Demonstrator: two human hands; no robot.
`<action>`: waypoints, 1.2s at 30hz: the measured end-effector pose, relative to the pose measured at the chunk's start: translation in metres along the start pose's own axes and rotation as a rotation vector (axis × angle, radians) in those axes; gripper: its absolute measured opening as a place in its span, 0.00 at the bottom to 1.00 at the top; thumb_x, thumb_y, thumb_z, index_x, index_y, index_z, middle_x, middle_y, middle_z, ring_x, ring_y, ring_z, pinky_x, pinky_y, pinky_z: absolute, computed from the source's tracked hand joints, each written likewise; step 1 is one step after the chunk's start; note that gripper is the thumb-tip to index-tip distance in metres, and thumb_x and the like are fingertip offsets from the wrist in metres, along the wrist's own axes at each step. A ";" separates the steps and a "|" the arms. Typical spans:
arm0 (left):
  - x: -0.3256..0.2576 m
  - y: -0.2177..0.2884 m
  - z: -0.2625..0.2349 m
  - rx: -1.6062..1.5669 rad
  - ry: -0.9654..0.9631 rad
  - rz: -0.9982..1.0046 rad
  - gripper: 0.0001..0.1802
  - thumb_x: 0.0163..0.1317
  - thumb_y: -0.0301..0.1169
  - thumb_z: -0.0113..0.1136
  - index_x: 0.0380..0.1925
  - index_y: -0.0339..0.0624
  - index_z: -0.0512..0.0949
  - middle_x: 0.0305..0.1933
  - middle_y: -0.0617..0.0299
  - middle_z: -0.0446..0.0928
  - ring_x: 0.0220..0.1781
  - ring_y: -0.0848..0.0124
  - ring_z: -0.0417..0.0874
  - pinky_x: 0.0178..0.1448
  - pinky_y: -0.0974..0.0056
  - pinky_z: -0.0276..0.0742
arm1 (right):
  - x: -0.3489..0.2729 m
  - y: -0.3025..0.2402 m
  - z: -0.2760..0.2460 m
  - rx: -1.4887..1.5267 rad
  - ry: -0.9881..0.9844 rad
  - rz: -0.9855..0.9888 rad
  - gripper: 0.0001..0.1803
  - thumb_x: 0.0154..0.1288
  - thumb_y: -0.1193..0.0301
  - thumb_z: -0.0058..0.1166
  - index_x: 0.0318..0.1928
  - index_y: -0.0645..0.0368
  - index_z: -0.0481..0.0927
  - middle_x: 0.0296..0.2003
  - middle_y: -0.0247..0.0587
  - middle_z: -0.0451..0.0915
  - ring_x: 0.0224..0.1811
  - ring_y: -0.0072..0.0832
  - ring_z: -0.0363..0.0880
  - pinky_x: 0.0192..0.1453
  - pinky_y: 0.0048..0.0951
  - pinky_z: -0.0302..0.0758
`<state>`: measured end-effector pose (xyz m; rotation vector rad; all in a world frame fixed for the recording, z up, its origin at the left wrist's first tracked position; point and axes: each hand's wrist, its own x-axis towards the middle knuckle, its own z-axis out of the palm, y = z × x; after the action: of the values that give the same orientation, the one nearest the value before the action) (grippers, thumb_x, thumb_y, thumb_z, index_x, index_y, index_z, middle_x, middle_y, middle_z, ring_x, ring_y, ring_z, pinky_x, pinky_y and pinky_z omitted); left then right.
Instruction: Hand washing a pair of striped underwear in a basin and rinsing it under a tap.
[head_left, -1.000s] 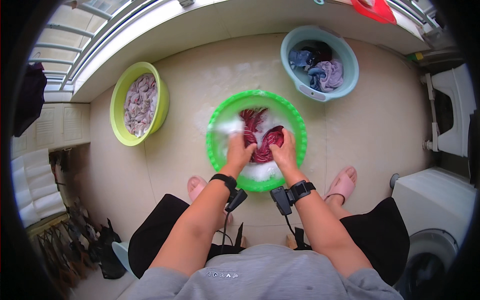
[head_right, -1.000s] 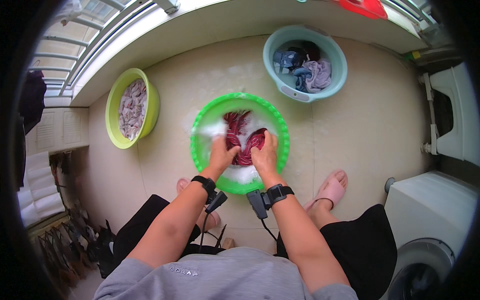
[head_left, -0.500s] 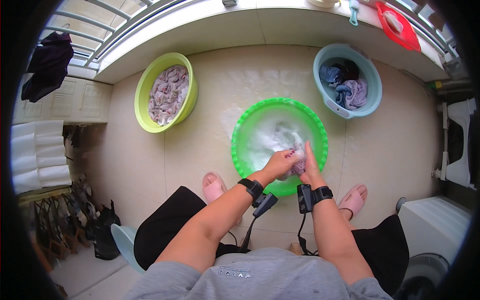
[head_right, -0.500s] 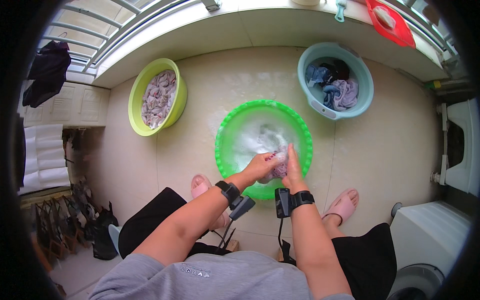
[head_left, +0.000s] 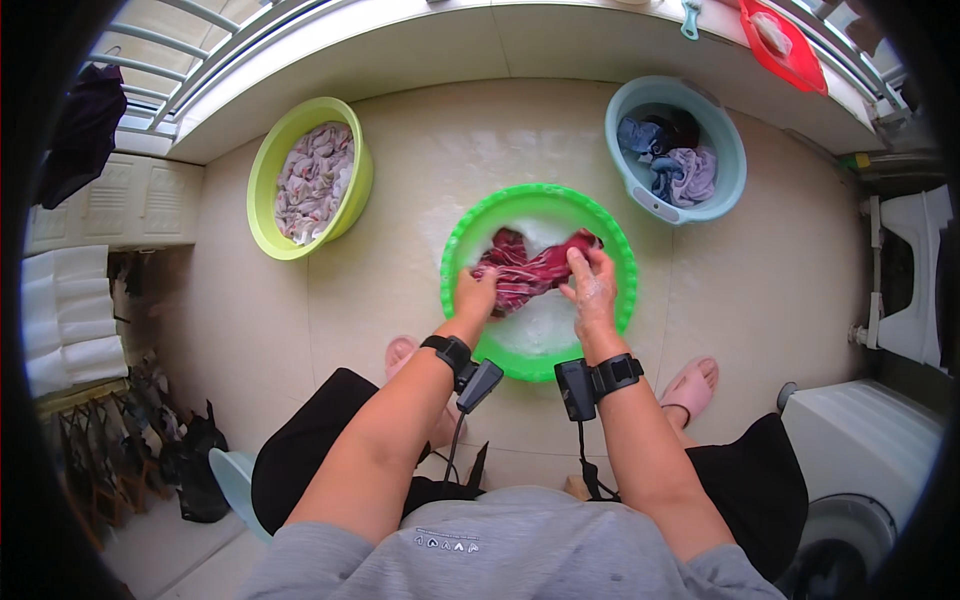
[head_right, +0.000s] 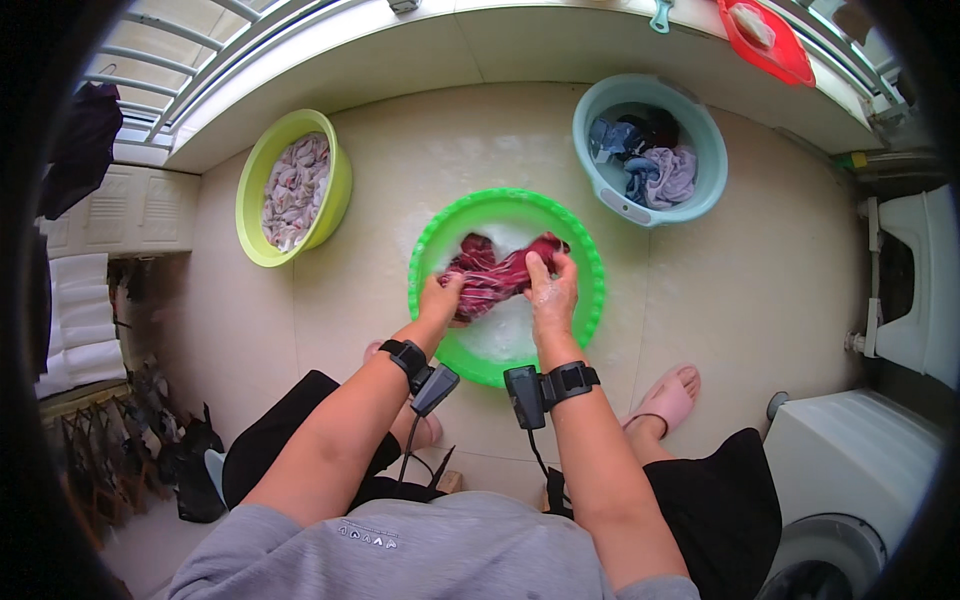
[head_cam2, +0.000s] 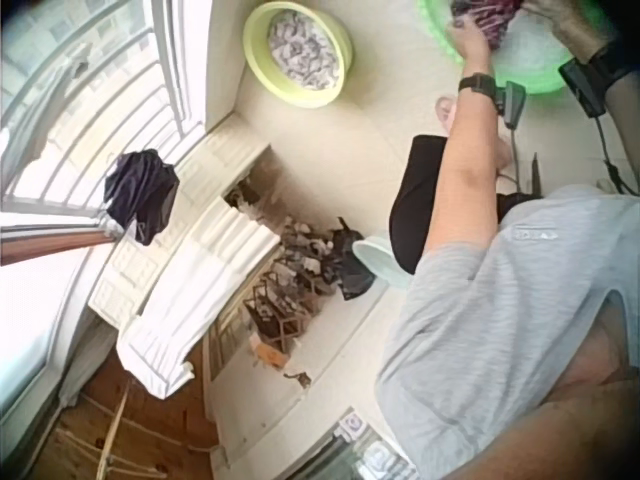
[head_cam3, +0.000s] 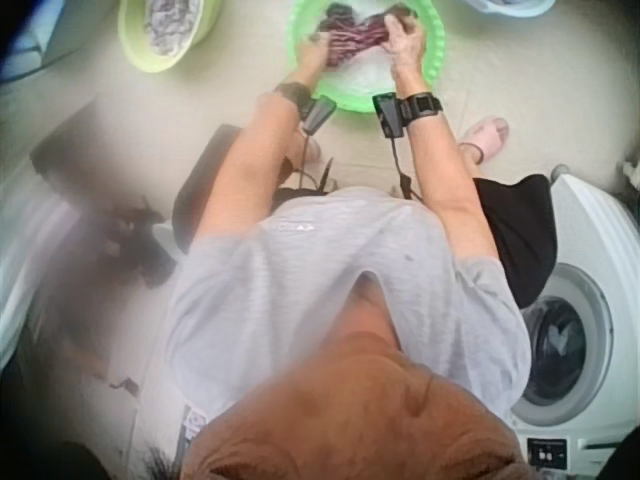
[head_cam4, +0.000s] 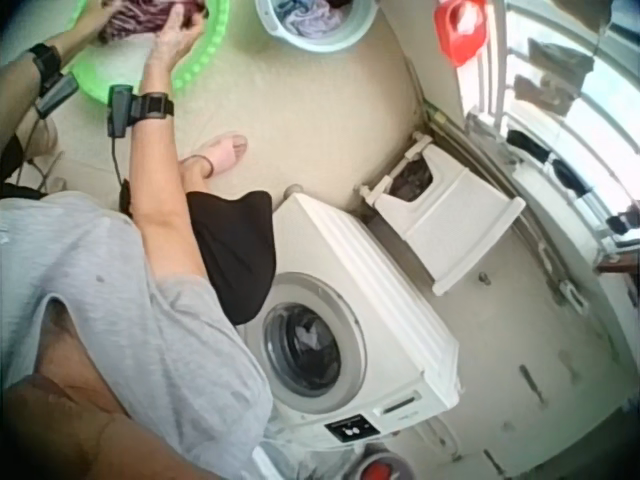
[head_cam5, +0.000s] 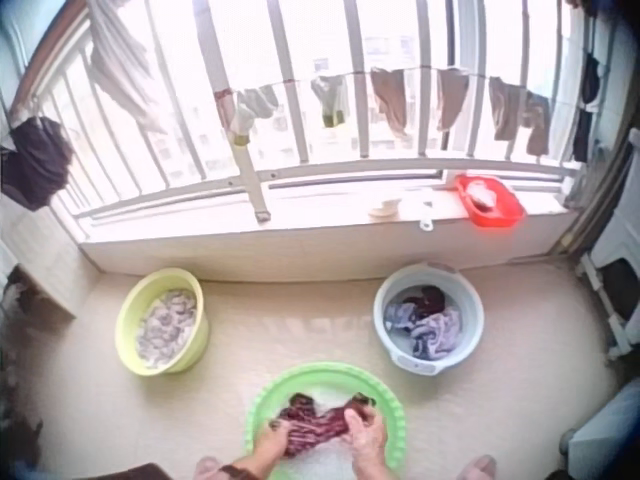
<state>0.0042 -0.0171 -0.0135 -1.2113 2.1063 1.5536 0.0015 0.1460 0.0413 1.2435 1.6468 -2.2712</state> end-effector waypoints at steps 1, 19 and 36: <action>-0.009 0.000 0.009 0.303 0.048 0.349 0.25 0.52 0.42 0.59 0.46 0.38 0.71 0.43 0.46 0.74 0.46 0.51 0.75 0.50 0.53 0.68 | 0.012 0.013 -0.013 -0.004 0.018 -0.005 0.25 0.52 0.66 0.59 0.49 0.66 0.70 0.44 0.47 0.75 0.42 0.30 0.74 0.49 0.28 0.70; -0.081 0.031 0.049 0.069 -0.897 0.277 0.11 0.55 0.36 0.59 0.33 0.39 0.77 0.25 0.67 0.74 0.24 0.81 0.70 0.26 0.75 0.64 | 0.019 0.045 -0.053 0.461 -0.444 0.366 0.32 0.58 0.38 0.38 0.46 0.52 0.74 0.40 0.40 0.77 0.44 0.33 0.76 0.49 0.39 0.72; -0.013 0.008 0.011 -0.273 -0.068 -0.191 0.21 0.57 0.38 0.51 0.40 0.28 0.70 0.39 0.47 0.76 0.39 0.56 0.78 0.41 0.56 0.73 | 0.025 0.016 -0.030 -0.250 0.031 -0.245 0.27 0.56 0.57 0.57 0.47 0.67 0.72 0.41 0.44 0.76 0.42 0.27 0.74 0.49 0.28 0.69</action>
<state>0.0040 -0.0009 -0.0044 -1.3791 1.7205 1.8056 0.0092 0.1732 0.0108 1.0774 2.1203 -2.0892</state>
